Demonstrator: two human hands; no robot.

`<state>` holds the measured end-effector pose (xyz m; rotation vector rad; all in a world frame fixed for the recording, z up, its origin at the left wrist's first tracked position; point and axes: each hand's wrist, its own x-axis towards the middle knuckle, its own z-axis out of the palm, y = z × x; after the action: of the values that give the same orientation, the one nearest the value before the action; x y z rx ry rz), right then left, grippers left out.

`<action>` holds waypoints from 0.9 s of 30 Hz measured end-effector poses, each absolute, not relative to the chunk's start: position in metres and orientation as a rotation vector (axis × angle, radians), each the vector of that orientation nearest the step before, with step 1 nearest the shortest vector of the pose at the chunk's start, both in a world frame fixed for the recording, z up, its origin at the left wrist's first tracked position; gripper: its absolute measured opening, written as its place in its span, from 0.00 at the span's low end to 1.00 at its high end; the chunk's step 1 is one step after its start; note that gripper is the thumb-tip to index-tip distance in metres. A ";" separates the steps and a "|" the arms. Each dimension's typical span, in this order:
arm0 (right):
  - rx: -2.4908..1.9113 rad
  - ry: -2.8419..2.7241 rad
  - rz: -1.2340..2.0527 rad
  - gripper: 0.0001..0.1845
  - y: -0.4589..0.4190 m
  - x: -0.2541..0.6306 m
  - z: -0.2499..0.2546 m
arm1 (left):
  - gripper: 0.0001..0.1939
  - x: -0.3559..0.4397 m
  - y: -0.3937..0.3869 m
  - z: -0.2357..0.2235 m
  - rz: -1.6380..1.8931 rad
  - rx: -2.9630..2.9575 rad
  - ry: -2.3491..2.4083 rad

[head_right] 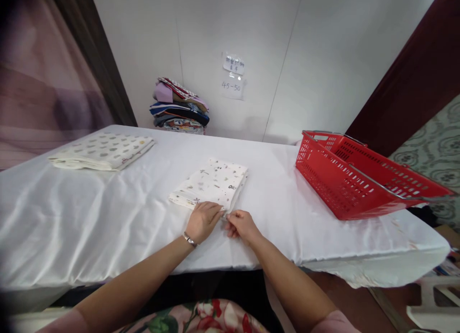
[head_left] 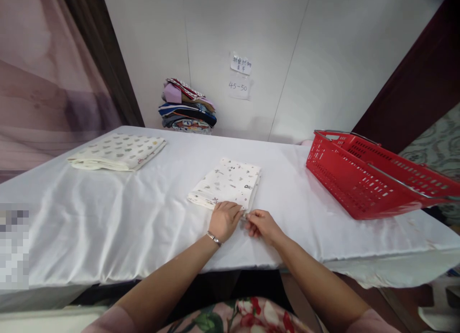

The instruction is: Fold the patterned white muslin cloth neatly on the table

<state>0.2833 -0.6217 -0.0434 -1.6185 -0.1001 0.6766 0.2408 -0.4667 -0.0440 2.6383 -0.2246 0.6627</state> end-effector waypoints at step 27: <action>-1.673 -0.082 0.720 0.10 -0.635 0.289 -0.039 | 0.10 0.241 -0.466 -0.050 0.629 2.633 -0.275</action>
<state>0.2885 -0.6349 -0.0388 -1.6734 -0.0816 0.7195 0.2414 -0.4660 -0.0498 2.6329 -0.2754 0.6288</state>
